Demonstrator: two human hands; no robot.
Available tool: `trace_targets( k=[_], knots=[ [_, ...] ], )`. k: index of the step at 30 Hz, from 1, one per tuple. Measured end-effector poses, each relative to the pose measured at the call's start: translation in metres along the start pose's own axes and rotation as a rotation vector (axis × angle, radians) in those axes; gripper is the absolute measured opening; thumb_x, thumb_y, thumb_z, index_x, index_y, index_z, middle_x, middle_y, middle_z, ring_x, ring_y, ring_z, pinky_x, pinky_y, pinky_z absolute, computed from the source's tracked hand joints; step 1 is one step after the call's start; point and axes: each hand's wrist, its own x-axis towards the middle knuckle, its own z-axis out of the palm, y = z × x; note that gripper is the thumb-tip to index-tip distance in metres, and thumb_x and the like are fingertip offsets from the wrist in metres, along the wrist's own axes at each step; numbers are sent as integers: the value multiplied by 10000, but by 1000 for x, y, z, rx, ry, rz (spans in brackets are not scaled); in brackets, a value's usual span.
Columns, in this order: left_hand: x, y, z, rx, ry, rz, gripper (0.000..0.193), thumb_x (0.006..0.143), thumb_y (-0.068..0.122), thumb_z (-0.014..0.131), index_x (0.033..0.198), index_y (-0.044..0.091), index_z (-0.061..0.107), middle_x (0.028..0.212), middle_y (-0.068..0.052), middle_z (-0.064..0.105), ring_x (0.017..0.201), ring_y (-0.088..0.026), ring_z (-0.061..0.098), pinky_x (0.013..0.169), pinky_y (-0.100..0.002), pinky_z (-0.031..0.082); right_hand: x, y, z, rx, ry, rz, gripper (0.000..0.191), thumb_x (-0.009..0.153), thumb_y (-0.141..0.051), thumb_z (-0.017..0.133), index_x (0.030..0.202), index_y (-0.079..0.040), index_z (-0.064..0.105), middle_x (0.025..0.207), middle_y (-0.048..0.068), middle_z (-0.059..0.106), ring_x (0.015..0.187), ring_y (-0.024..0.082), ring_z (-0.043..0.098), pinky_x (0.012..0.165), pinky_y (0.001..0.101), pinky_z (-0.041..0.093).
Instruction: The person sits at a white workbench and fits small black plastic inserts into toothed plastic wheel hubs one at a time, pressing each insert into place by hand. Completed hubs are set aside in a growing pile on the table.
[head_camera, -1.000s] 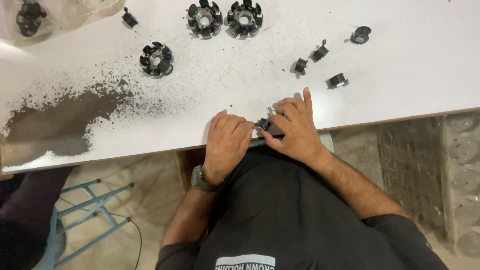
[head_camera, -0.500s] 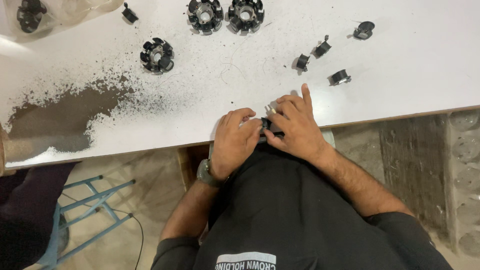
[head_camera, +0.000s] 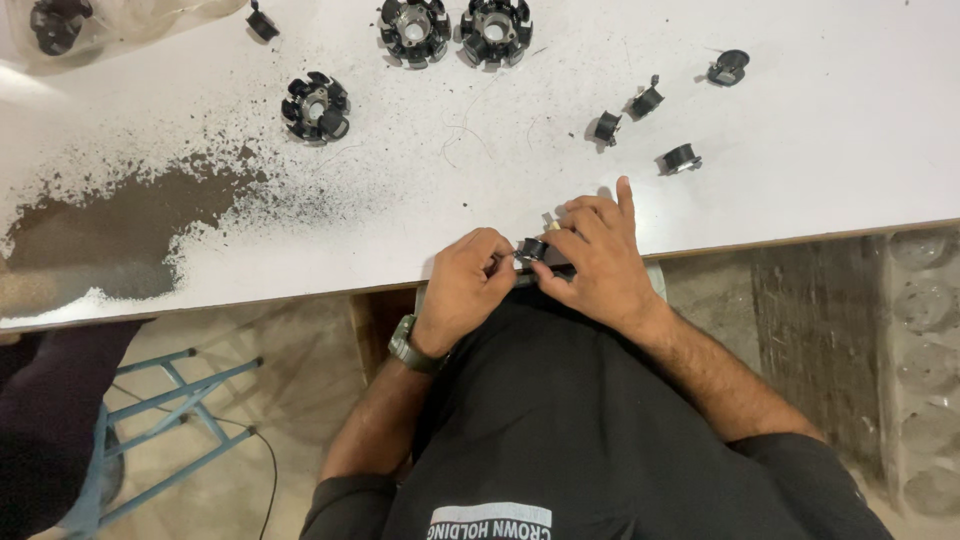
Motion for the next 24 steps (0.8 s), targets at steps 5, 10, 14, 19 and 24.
trace_targets(
  k=[5, 10, 14, 19, 24],
  knots=[
    [-1, -1, 16, 30, 75, 32, 76, 852, 45, 693, 872, 45, 620, 795, -94, 656, 648, -223, 631, 566, -356, 501, -15, 0, -2, 97, 199, -81, 269, 850, -37, 833, 1076, -118, 714, 1014, 73, 568, 1165, 294, 602, 1281, 625, 222],
    [-2, -4, 31, -9, 183, 161, 120, 840, 10, 690, 909, 44, 597, 833, -114, 653, 731, -291, 653, 636, -392, 524, -28, -5, 10, 307, 150, -108, 350, 813, 87, 759, 1109, -46, 627, 1050, 114, 642, 1147, 321, 650, 1234, 597, 351],
    [-4, -5, 33, -32, 178, 159, 137, 830, -2, 695, 904, 41, 588, 834, -114, 642, 711, -278, 645, 628, -385, 524, -28, -3, 16, 278, 176, -110, 340, 805, 90, 762, 1082, -33, 607, 1021, 124, 664, 1121, 327, 671, 1220, 593, 373],
    [-5, -3, 33, -45, 174, 151, 133, 841, -2, 696, 901, 34, 583, 834, -110, 642, 702, -267, 641, 612, -381, 516, -30, -4, 17, 278, 192, -125, 370, 809, 97, 768, 1105, -49, 600, 1008, 114, 664, 1110, 313, 679, 1220, 586, 374],
    [-6, -5, 34, -41, 171, 151, 127, 841, -5, 692, 898, 37, 587, 830, -103, 646, 692, -254, 642, 602, -373, 516, -31, -5, 18, 257, 208, -149, 379, 808, 117, 770, 1110, -42, 606, 1017, 109, 657, 1107, 299, 682, 1215, 599, 366]
  ],
)
